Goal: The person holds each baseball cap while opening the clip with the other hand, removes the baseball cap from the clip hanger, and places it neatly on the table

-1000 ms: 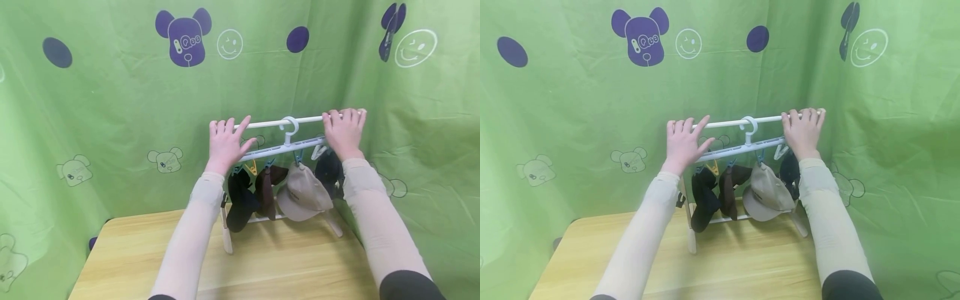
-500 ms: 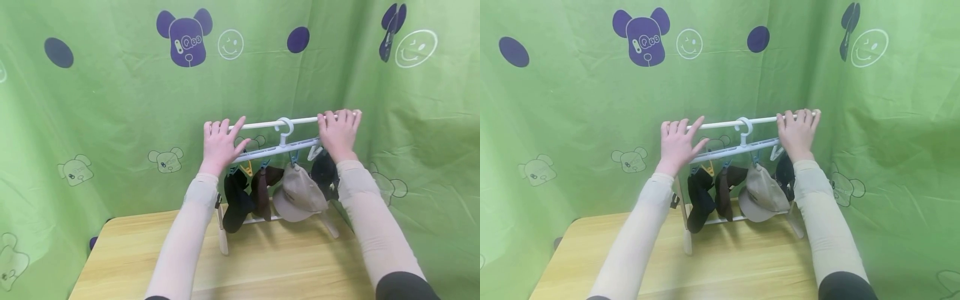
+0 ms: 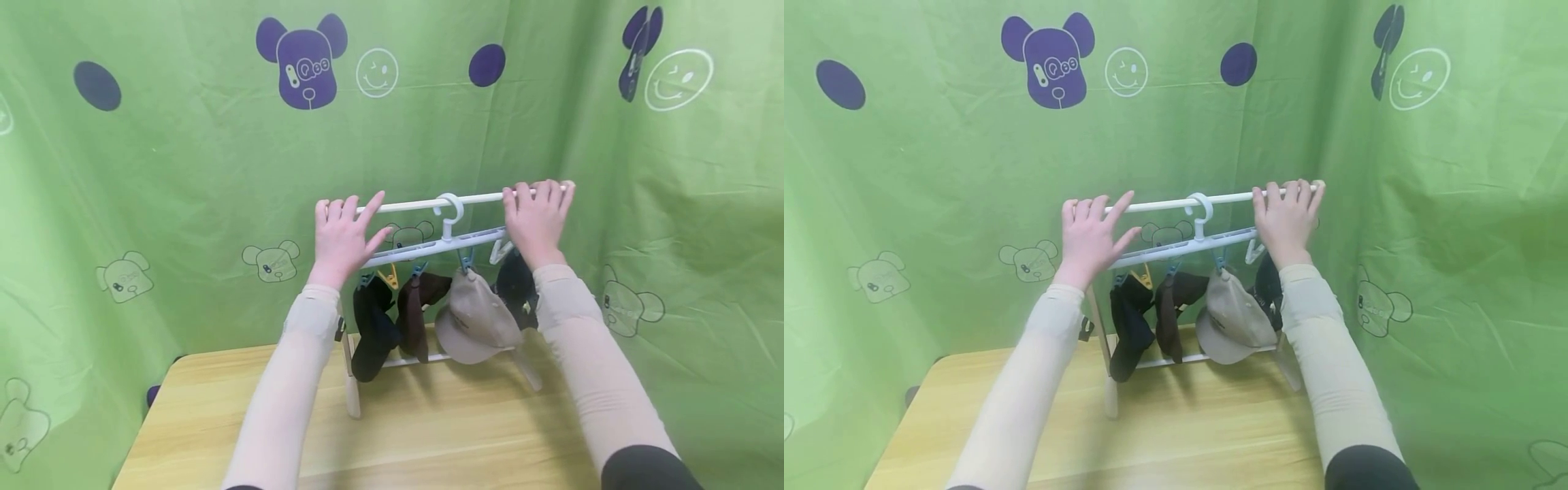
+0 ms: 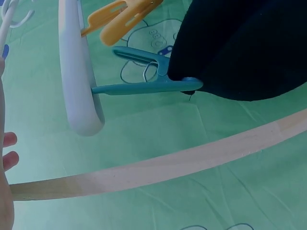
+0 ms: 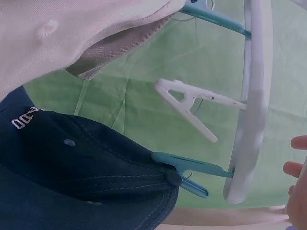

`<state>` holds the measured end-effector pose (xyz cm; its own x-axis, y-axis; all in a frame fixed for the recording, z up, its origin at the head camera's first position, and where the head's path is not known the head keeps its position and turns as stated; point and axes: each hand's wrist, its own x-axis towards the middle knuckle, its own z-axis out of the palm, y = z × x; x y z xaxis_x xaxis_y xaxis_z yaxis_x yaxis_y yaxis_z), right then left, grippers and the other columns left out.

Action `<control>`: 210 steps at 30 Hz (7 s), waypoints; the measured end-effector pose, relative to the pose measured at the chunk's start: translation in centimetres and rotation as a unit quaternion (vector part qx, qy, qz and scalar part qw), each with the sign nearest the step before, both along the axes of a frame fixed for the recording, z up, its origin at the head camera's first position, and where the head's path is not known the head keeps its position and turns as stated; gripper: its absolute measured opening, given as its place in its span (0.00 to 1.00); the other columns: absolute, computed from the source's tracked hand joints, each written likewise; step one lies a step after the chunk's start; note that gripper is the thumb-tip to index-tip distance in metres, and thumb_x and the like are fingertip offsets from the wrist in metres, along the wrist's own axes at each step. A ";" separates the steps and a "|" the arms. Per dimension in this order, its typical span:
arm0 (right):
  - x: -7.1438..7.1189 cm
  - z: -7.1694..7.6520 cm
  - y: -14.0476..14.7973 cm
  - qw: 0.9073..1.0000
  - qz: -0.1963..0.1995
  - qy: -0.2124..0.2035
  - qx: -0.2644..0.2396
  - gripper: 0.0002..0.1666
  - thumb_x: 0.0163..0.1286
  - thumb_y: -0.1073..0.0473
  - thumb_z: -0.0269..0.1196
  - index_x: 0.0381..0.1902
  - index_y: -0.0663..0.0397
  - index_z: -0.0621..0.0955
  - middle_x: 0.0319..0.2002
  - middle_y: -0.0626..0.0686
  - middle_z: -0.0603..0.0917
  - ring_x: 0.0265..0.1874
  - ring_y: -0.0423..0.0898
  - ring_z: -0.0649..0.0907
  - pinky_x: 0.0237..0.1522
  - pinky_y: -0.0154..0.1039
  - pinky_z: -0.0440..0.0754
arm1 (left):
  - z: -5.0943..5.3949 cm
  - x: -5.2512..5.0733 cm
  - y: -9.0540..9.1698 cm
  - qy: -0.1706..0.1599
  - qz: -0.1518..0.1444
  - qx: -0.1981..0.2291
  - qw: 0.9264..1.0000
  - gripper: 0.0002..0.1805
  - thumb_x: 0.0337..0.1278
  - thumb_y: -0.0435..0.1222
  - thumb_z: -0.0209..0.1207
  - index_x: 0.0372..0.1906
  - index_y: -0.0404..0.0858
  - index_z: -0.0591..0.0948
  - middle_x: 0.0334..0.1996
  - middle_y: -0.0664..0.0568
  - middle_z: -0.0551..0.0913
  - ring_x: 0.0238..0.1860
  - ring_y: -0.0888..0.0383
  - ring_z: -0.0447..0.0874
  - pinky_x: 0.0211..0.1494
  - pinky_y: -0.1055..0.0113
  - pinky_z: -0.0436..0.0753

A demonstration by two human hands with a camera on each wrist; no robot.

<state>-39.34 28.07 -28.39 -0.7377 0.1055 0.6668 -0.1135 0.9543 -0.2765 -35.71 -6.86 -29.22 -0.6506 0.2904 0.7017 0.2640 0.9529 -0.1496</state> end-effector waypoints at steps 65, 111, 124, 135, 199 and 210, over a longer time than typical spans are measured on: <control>1.1 -0.9 -13.9 1.000 -0.003 0.006 0.024 0.43 0.73 0.29 0.24 0.60 0.47 0.72 0.61 0.61 0.72 0.70 0.61 0.60 0.75 0.61 0.29 | 0.1 1.6 -13.6 -0.014 0.013 0.040 0.999 0.37 0.60 0.69 0.42 0.73 0.65 0.58 0.59 0.47 0.74 0.56 0.43 0.70 0.67 0.45 0.57; 1.3 -1.6 -16.5 0.999 0.022 0.023 0.038 0.38 0.75 0.31 0.26 0.66 0.43 0.68 0.63 0.60 0.70 0.72 0.60 0.58 0.76 0.61 0.29 | 0.5 2.1 -16.1 -0.014 0.021 0.088 0.996 0.34 0.61 0.67 0.46 0.65 0.55 0.74 0.48 0.46 0.81 0.51 0.44 0.74 0.69 0.45 0.57; 2.0 -1.7 -15.9 0.997 0.017 0.002 0.070 0.38 0.74 0.30 0.30 0.78 0.33 0.49 0.73 0.60 0.60 0.78 0.60 0.46 0.75 0.59 0.26 | -0.5 2.7 -14.7 -0.034 0.021 0.168 0.985 0.37 0.60 0.67 0.47 0.72 0.59 0.63 0.64 0.44 0.72 0.78 0.46 0.47 0.77 0.40 0.26; 3.6 -2.8 -15.9 0.996 0.041 -0.037 0.070 0.39 0.75 0.31 0.33 0.78 0.30 0.41 0.80 0.54 0.40 0.79 0.56 0.38 0.76 0.63 0.34 | -2.0 4.6 -14.5 -0.084 0.058 0.184 0.978 0.43 0.61 0.70 0.41 0.77 0.58 0.49 0.80 0.50 0.42 0.80 0.49 0.28 0.75 0.36 0.25; 10.2 -13.7 -23.2 0.928 0.320 0.189 0.023 0.16 0.71 0.56 0.56 0.51 0.55 0.82 0.44 0.53 0.86 0.46 0.51 0.84 0.56 0.45 0.81 | -19.8 11.4 -13.5 -0.123 -0.063 0.541 0.830 0.31 0.63 0.42 0.60 0.69 0.36 0.68 0.61 0.35 0.72 0.60 0.38 0.72 0.63 0.42 0.71; 10.5 -14.0 -24.7 0.932 0.326 0.152 0.033 0.17 0.74 0.54 0.53 0.54 0.51 0.80 0.48 0.50 0.86 0.49 0.47 0.83 0.55 0.40 0.80 | -20.5 10.0 -13.2 -0.200 -0.078 0.582 0.784 0.39 0.64 0.45 0.59 0.74 0.37 0.58 0.69 0.32 0.63 0.67 0.33 0.65 0.72 0.41 0.64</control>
<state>-28.80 3.37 -42.35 -0.4059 -0.3483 0.8449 -0.7394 0.6686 -0.0796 -25.75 -20.06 -49.76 -0.9068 -0.2980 0.2980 0.1937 0.3332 0.9227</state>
